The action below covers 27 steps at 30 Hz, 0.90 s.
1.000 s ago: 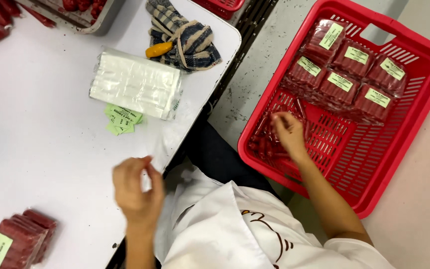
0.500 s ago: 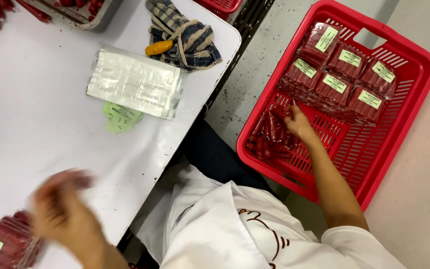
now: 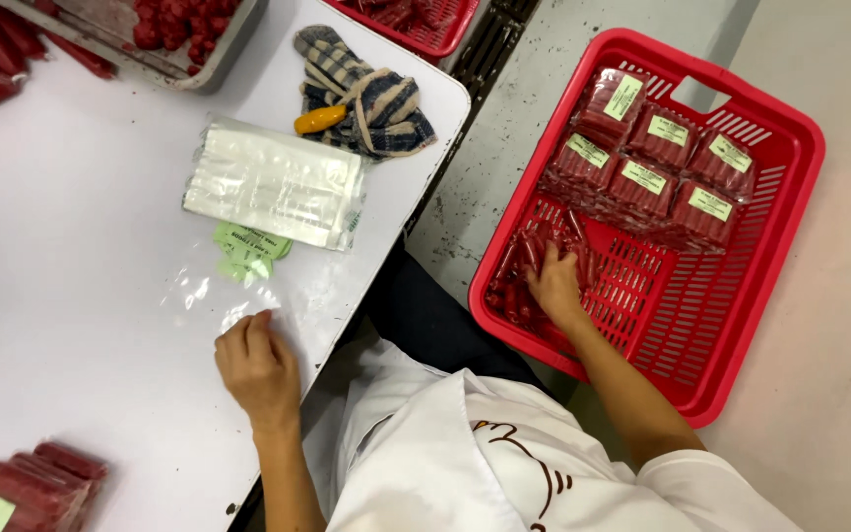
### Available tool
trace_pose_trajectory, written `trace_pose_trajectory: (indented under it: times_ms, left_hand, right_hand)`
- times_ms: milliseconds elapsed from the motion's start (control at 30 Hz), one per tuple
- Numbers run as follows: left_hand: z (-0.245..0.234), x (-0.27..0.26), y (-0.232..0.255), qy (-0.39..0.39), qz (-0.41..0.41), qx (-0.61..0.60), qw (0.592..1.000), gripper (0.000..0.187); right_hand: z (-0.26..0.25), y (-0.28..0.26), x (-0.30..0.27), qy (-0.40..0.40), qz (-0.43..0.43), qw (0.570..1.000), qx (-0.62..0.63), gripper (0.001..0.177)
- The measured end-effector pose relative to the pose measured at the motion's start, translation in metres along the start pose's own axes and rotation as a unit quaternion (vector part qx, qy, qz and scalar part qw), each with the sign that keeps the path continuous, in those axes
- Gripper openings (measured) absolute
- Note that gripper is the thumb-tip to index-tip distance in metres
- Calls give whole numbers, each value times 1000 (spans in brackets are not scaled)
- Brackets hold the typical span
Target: The person places individual meat sausages into a clear plastic bag by hand, inserts a small paper label, and then places the completed package into a red crate.
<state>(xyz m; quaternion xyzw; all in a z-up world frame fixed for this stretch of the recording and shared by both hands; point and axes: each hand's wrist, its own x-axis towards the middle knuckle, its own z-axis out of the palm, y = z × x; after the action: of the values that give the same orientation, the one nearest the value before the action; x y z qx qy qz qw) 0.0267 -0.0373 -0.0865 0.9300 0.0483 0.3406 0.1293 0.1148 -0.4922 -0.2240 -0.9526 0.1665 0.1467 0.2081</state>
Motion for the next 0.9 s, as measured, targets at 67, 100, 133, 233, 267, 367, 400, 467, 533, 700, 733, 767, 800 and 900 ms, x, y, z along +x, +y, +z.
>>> trace_pose_trajectory:
  times_ms: [67, 100, 133, 233, 267, 367, 400, 467, 533, 700, 733, 767, 800, 900]
  left_hand:
    - [-3, 1, -1, 6, -27, -36, 999, 19]
    - [-3, 2, -2, 9, -49, -72, 996, 16]
    - [-6, 3, -2, 10, -53, -72, 996, 16]
    - [-9, 4, -3, 17, -100, -124, 987, 15]
    - [-7, 3, -5, 9, -92, -119, 989, 17]
    - [-8, 5, -5, 0, -88, -118, 989, 18]
    - [-9, 6, -5, -2, -92, -121, 988, 17]
    - [-9, 7, -6, -2, -99, -124, 987, 18]
    - [-9, 9, -6, -1, -105, -126, 986, 18]
    - [-10, 10, -4, 35, -111, -161, 980, 16]
    - [-9, 6, -8, 36, -110, -160, 980, 16]
    - [-8, 2, -13, 86, -105, -161, 977, 17]
    - [-6, -1, -18, 137, -100, -163, 972, 17]
    - [-31, -4, -35, 200, -92, -136, 966, 20]
  right_hand:
    - [-8, 15, 6, -5, 13, 1000, 21, 70]
    - [-11, 22, 11, -11, 31, 998, 46, 68]
    - [-16, 20, 14, -12, 28, 999, 44, 68]
    - [-28, 17, 13, 15, 66, 994, 82, 63]
    - [-31, 11, 11, 45, 22, 995, 84, 64]
    - [-11, -9, 1, 62, -46, 995, 66, 69]
    - [2, -17, -3, 47, -71, 995, 46, 75]
    - [16, -20, -6, 53, -92, 994, -30, 80]
    - [21, -27, -8, 61, -114, 986, -105, 86]
    - [20, -16, -2, 97, -133, 974, -156, 81]
    - [13, -12, -2, 97, -135, 974, -154, 81]
    - [7, -9, -3, 93, -114, 987, -62, 80]
    - [0, -6, -3, 88, -92, 991, 32, 79]
    - [8, 36, 36, 63, 66, 932, 350, 69]
